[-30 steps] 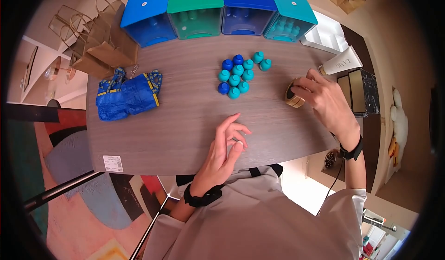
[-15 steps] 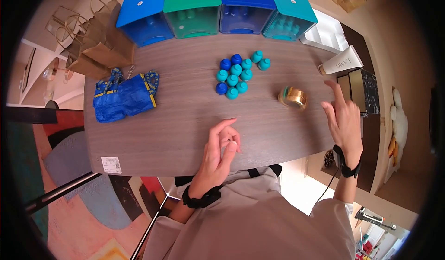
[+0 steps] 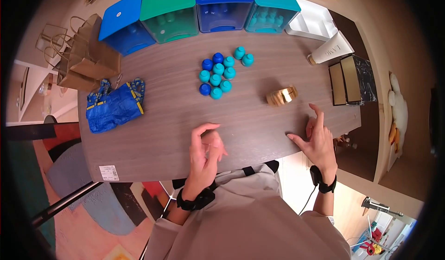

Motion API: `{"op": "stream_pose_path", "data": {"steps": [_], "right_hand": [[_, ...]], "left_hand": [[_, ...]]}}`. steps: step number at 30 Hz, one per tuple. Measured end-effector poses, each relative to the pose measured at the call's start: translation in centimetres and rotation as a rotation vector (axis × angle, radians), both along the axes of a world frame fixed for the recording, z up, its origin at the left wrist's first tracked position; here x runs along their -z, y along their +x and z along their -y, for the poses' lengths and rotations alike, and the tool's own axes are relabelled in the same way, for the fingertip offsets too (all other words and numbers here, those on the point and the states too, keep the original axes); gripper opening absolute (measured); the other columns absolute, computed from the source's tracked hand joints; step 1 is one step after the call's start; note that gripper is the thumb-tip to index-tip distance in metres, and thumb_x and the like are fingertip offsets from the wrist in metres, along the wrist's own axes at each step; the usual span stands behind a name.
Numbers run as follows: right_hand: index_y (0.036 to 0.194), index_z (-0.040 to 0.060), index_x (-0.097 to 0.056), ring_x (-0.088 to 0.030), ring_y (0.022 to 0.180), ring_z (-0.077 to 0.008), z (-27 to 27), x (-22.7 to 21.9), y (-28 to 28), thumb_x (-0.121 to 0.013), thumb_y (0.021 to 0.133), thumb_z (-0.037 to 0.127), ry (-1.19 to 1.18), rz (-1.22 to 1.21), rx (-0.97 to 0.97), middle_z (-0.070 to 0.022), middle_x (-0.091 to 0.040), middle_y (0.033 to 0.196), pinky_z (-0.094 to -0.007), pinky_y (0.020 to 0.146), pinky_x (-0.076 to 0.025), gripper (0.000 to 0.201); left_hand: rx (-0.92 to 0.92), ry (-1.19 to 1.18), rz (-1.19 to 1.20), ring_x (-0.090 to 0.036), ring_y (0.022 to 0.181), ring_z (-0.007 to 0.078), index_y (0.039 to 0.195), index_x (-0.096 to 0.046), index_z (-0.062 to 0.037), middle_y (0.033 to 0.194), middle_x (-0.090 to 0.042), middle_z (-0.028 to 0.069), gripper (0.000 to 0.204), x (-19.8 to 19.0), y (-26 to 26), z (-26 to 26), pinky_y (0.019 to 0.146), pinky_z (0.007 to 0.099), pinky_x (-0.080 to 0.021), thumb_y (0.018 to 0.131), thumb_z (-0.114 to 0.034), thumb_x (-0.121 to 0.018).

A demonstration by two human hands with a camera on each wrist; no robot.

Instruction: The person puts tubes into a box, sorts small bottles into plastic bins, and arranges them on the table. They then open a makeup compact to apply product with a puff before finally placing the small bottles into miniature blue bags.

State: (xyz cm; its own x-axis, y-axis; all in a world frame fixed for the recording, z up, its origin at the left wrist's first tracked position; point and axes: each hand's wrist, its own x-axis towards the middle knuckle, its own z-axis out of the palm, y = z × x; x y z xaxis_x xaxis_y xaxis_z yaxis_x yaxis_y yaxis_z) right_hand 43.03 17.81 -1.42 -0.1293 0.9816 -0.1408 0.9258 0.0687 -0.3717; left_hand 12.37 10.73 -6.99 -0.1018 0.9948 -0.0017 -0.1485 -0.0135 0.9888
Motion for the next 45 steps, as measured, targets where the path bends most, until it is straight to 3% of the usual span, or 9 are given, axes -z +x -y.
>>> {"op": "stream_pose_path", "data": {"steps": [5, 11, 16, 17, 19, 29, 34, 39, 45], "right_hand": [[0.157, 0.0048, -0.040, -0.061, 0.061, -0.0297, 0.4, 0.0, 0.6, -0.100, 0.079, 0.035, -0.009, -0.039, 0.036, -0.0074, -0.056, 0.071, -0.0443, 0.059, -0.049, 0.103], [0.153, 0.0048, -0.041, -0.060, 0.060, -0.0290, 1.1, 0.2, 1.5, -0.102, 0.076, 0.032, 0.006, -0.059, 0.058, -0.0076, -0.055, 0.071, -0.0428, 0.058, -0.048, 0.101], [0.150, 0.0040, -0.043, -0.054, 0.058, -0.0263, 1.7, 1.2, 2.5, -0.102, 0.075, 0.031, 0.048, -0.118, 0.068, -0.0071, -0.052, 0.070, -0.0404, 0.056, -0.046, 0.099], [0.148, 0.0037, -0.044, -0.052, 0.057, -0.0252, 1.7, 1.3, 2.6, -0.103, 0.075, 0.030, 0.061, -0.138, 0.065, -0.0068, -0.051, 0.069, -0.0398, 0.056, -0.045, 0.097], [0.147, 0.0037, -0.045, -0.051, 0.057, -0.0246, 1.7, 1.6, 2.6, -0.103, 0.075, 0.028, 0.082, -0.152, 0.064, -0.0067, -0.051, 0.068, -0.0395, 0.055, -0.044, 0.096], [0.141, 0.0052, -0.047, -0.048, 0.055, -0.0227, 1.9, 2.0, 2.5, -0.103, 0.075, 0.023, 0.128, -0.190, 0.088, -0.0057, -0.050, 0.065, -0.0369, 0.056, -0.041, 0.088], [0.139, 0.0052, -0.049, -0.047, 0.056, -0.0211, 2.0, 2.4, 2.4, -0.103, 0.075, 0.023, 0.163, -0.199, 0.096, -0.0046, -0.049, 0.065, -0.0361, 0.057, -0.042, 0.085], [0.138, 0.0060, -0.051, -0.045, 0.060, -0.0199, 2.6, 2.9, 2.3, -0.101, 0.077, 0.019, 0.196, -0.237, 0.129, -0.0042, -0.047, 0.068, -0.0354, 0.059, -0.041, 0.081], [0.137, 0.0049, -0.050, -0.037, 0.062, -0.0157, 2.7, 3.6, 2.3, -0.099, 0.078, 0.011, 0.205, -0.288, 0.142, -0.0025, -0.039, 0.070, -0.0321, 0.059, -0.035, 0.076]], "left_hand": [[-0.029, -0.032, 0.002, -0.042, 0.062, 0.0085, 0.140, -0.045, -0.0030, 0.075, -0.046, 0.0002, 0.025, 0.0, 0.2, 0.1, 0.070, 0.0355, -0.057, 0.119, -0.016, -0.049], [-0.092, -0.156, -0.005, -0.042, 0.056, 0.0040, 0.125, -0.044, -0.0079, 0.065, -0.046, -0.0046, 0.020, -0.3, 0.3, 0.4, 0.056, 0.0249, -0.041, 0.114, -0.009, -0.061], [-0.151, -0.016, -0.229, -0.032, 0.053, -0.0004, 0.082, -0.043, -0.0090, 0.056, -0.041, -0.0083, 0.042, 0.7, 0.3, 0.2, 0.051, 0.0238, -0.024, 0.101, 0.003, -0.079], [-0.155, -0.014, -0.233, -0.032, 0.053, -0.0004, 0.082, -0.043, -0.0090, 0.056, -0.041, -0.0083, 0.042, 0.5, 0.3, 0.0, 0.051, 0.0238, -0.024, 0.101, 0.003, -0.079], [-0.115, 0.101, -0.398, -0.026, 0.055, 0.0028, 0.065, -0.029, -0.0093, 0.055, -0.035, -0.0049, 0.065, 0.0, 0.2, -0.2, 0.051, 0.0265, -0.021, 0.096, 0.003, -0.084], [-0.003, 0.215, -0.367, -0.028, 0.050, 0.0152, 0.064, -0.024, -0.0089, 0.057, -0.030, 0.0026, 0.067, 0.5, -0.3, 0.3, 0.050, 0.0293, -0.021, 0.083, 0.012, -0.086], [0.029, 0.315, -0.296, -0.035, 0.045, 0.0194, 0.061, -0.028, -0.0089, 0.053, -0.033, 0.0047, 0.062, 0.9, -0.2, 0.7, 0.048, 0.0328, -0.028, 0.084, 0.008, -0.082], [0.049, 0.294, -0.308, -0.034, 0.045, 0.0236, 0.060, -0.031, -0.0079, 0.053, -0.033, 0.0065, 0.057, 0.5, 0.1, 1.1, 0.049, 0.0391, -0.024, 0.095, 0.004, -0.075], [-0.132, 0.287, -0.533, -0.037, 0.048, 0.0199, 0.065, -0.040, -0.0069, 0.056, -0.037, 0.0051, 0.054, -1.8, -1.5, 0.9, 0.048, 0.0370, -0.029, 0.096, -0.003, -0.082]]}}
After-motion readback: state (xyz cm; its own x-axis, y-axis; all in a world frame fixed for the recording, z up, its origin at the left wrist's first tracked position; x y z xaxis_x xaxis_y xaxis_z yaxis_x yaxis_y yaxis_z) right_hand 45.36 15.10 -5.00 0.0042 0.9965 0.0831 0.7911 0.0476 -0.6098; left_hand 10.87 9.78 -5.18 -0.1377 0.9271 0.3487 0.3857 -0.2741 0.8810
